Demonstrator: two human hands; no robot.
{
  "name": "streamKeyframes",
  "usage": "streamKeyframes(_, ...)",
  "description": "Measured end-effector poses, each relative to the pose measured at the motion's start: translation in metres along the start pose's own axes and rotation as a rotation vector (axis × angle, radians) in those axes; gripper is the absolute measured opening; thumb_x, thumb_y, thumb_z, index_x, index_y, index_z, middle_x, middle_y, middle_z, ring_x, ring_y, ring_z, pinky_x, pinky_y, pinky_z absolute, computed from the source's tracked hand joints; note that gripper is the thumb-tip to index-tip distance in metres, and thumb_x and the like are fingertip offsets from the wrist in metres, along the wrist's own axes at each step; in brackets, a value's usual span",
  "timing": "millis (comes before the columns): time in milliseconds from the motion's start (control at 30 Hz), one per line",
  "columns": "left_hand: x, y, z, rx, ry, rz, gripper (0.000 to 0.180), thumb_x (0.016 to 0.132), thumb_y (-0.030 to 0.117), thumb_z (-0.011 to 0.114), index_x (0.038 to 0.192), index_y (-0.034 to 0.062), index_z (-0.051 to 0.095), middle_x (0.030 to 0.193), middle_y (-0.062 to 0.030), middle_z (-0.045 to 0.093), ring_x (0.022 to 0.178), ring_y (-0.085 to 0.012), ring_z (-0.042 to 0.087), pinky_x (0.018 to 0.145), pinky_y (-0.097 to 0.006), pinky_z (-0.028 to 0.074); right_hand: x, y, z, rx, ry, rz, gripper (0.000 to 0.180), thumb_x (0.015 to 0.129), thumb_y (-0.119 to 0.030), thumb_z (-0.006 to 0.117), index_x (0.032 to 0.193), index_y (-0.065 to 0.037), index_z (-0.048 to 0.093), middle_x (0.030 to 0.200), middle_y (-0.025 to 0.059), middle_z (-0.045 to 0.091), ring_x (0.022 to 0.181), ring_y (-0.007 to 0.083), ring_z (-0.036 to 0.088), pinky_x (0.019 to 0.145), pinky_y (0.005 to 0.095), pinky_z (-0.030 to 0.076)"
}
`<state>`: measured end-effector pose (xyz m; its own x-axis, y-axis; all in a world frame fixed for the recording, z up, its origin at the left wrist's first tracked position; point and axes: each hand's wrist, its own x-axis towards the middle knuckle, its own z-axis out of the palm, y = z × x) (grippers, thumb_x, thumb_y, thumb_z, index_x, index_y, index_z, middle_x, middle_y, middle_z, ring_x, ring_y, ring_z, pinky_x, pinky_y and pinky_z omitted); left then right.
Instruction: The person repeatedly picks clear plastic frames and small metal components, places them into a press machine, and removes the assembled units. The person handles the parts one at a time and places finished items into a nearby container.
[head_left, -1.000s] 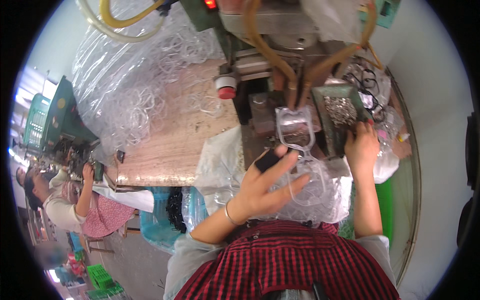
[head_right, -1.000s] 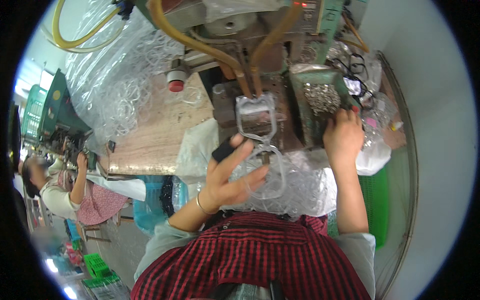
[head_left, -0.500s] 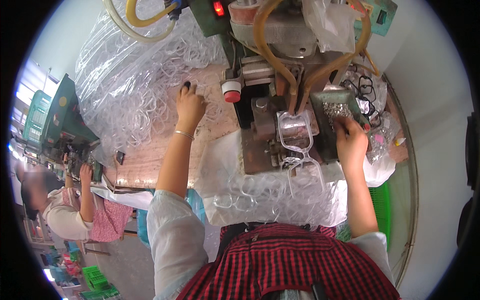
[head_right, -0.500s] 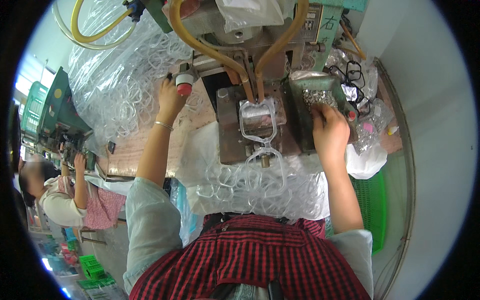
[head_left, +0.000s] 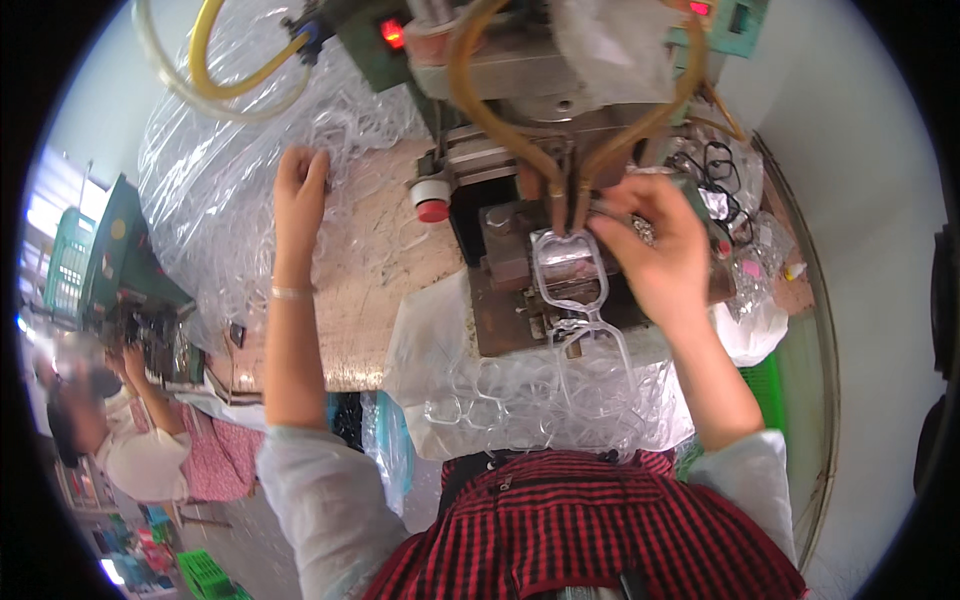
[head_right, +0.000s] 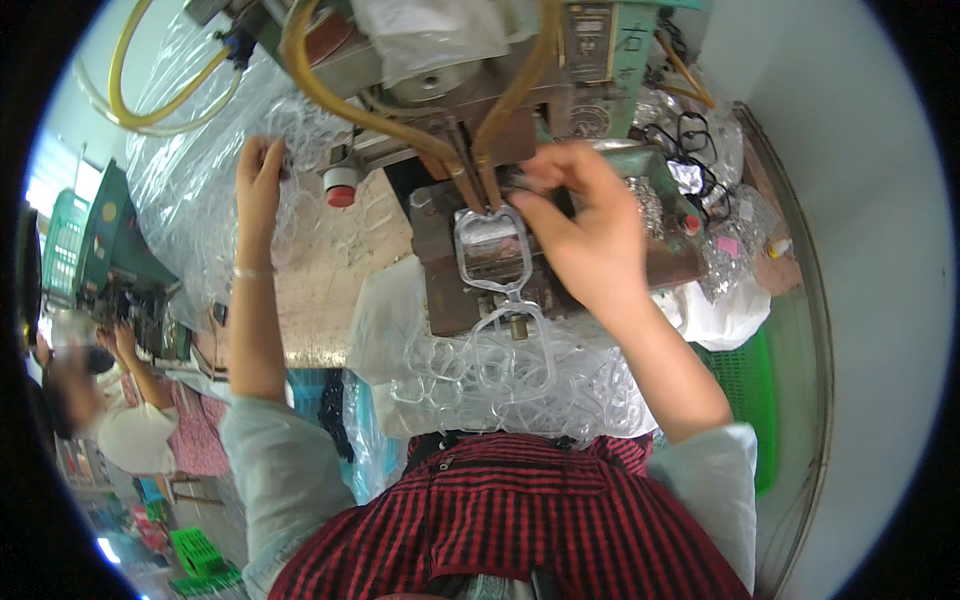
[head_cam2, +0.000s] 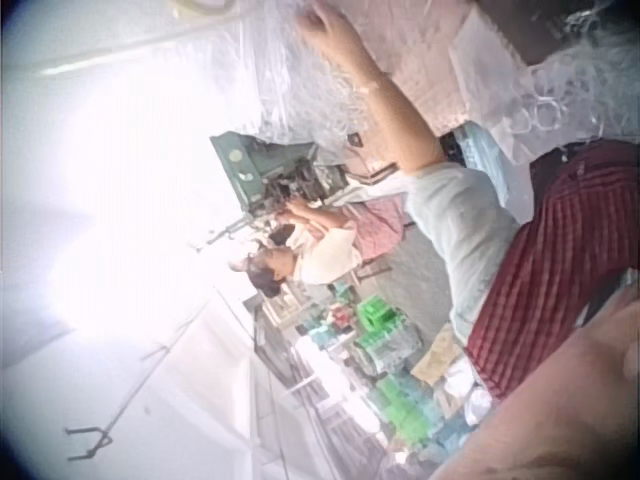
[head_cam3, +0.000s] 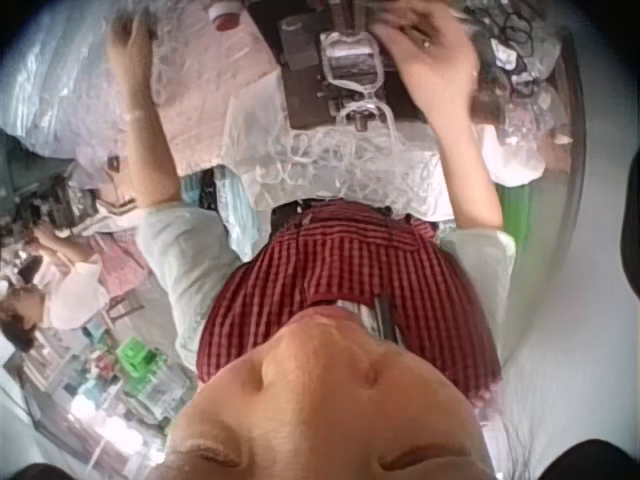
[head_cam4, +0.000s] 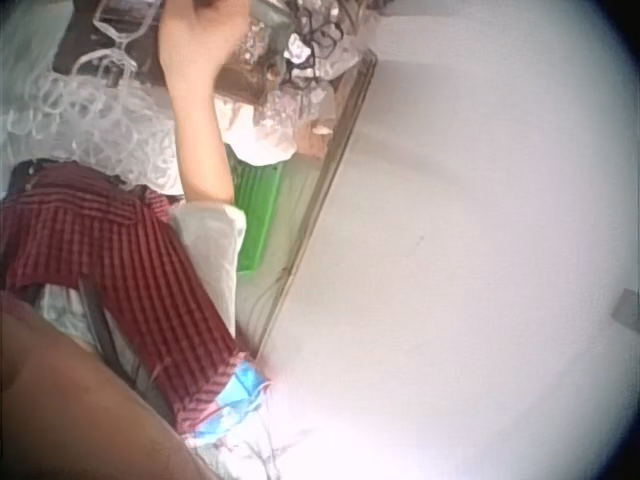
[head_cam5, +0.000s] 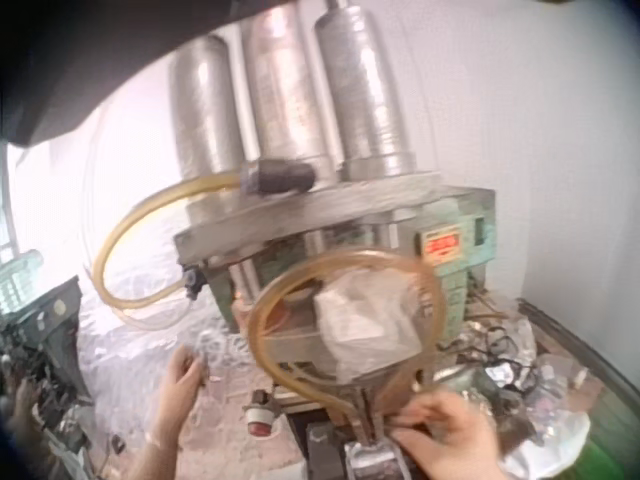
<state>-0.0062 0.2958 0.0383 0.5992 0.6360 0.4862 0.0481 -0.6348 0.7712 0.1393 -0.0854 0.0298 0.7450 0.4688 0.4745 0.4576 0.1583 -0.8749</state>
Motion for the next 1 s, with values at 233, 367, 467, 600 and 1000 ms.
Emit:
streamKeyframes(233,-0.146,0.010,0.061,-0.717,0.200,-0.215,0.025,0.105,0.019,0.057,0.117,-0.0013,0.064,0.096,-0.0070,0.064,0.083,-0.0141,0.062,0.076,-0.028,0.052,-0.006,0.003,0.018,0.263,0.054,0.173,0.046,0.082,0.008,0.074,0.123,0.000,0.057,0.088,0.0004,0.065,0.091,0.0083,0.061,0.087,0.0242,0.049)
streamKeyframes(367,-0.133,0.120,0.063,-0.872,0.165,0.351,0.021,0.105,0.013,0.053,0.116,-0.0035,0.061,0.106,-0.0159,0.066,0.094,-0.0246,0.068,0.080,-0.036,0.057,-0.005,-0.003,0.021,0.400,0.018,0.176,0.050,0.083,0.009,0.073,0.129,0.001,0.054,0.092,0.0024,0.068,0.095,0.0083,0.061,0.094,0.0234,0.046)
streamKeyframes(467,-0.112,0.158,0.065,-0.535,0.147,0.529,0.020,0.103,0.012,0.055,0.111,-0.0048,0.062,0.105,-0.0202,0.067,0.092,-0.0287,0.069,0.078,-0.037,0.057,-0.008,-0.006,0.025,0.536,0.045,0.226,0.050,0.084,0.010,0.072,0.130,0.002,0.054,0.094,0.0039,0.069,0.097,0.0094,0.062,0.094,0.0241,0.047)
streamKeyframes(600,-0.112,0.162,0.065,-0.522,0.128,0.561,0.022,0.100,0.015,0.059,0.106,-0.0060,0.063,0.096,-0.0216,0.069,0.084,-0.0298,0.070,0.078,-0.036,0.057,-0.025,-0.046,0.017,0.521,0.049,0.346,0.048,0.093,0.003,0.067,0.138,0.003,0.049,0.115,0.0139,0.070,0.104,0.0158,0.065,0.099,0.0291,0.048)
streamKeyframes(1000,-0.154,0.157,0.114,-0.023,-0.332,0.868,0.030,0.066,0.011,0.077,0.095,0.0167,0.079,0.111,0.0015,0.074,0.075,-0.0186,0.055,0.095,-0.043,0.054,-0.058,0.060,-0.083,-0.775,-0.105,0.015,0.022,0.098,-0.005,0.056,0.114,-0.003,0.070,0.105,0.0185,0.073,0.102,0.0334,0.071,0.087,0.0378,0.053)
